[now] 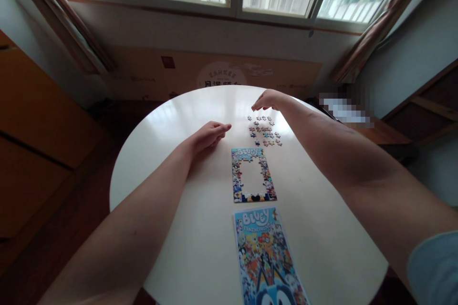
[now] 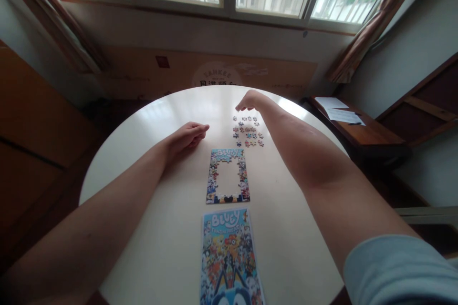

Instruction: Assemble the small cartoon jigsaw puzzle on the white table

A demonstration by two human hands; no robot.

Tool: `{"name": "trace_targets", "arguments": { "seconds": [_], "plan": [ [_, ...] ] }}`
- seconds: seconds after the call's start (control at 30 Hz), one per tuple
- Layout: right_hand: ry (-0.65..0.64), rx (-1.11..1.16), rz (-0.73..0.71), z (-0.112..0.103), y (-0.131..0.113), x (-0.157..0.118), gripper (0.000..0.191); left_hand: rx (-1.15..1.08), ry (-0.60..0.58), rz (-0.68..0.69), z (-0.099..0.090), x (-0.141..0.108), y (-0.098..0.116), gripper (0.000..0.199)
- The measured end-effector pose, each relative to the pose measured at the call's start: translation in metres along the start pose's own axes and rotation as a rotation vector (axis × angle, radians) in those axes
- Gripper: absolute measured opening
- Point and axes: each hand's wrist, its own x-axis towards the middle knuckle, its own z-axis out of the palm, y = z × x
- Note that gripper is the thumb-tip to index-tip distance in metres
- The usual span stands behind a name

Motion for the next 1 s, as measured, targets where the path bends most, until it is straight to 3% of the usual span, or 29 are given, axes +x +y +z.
{"name": "trace_targets", "arguments": {
  "seconds": [0.1,0.2,0.33,0.43,0.53,0.63,0.77,1.0],
  "plan": [
    [0.028,0.218,0.005,-0.017,-0.005,-0.027,0.018,0.004,0.001,-0.018,0.001,-0.002,0.002,0.056],
    [0.004,0.476,-0.097,-0.021,-0.002,-0.074,0.021,0.016,-0.008,-0.013,0.000,-0.003,0.003,0.054],
    [-0.103,0.576,-0.252,0.003,0.011,-0.144,0.030,0.076,-0.024,-0.011,0.000,-0.004,0.006,0.049],
    [-0.115,0.594,-0.341,0.032,0.022,-0.172,0.031,0.223,-0.001,0.061,0.004,-0.004,0.013,0.048],
    [-0.054,0.620,-0.384,0.057,0.030,-0.178,0.030,0.380,0.052,0.182,0.014,-0.004,0.024,0.038],
    [0.023,0.596,-0.447,0.069,0.035,-0.177,0.024,0.447,0.003,0.229,0.027,-0.005,0.033,0.031],
    [0.078,0.570,-0.494,0.072,0.035,-0.178,0.018,0.457,-0.126,0.233,0.037,-0.006,0.038,0.031],
    [0.064,0.633,-0.515,0.073,0.031,-0.179,0.012,0.419,-0.275,0.157,0.043,-0.007,0.036,0.033]
  ]
}}
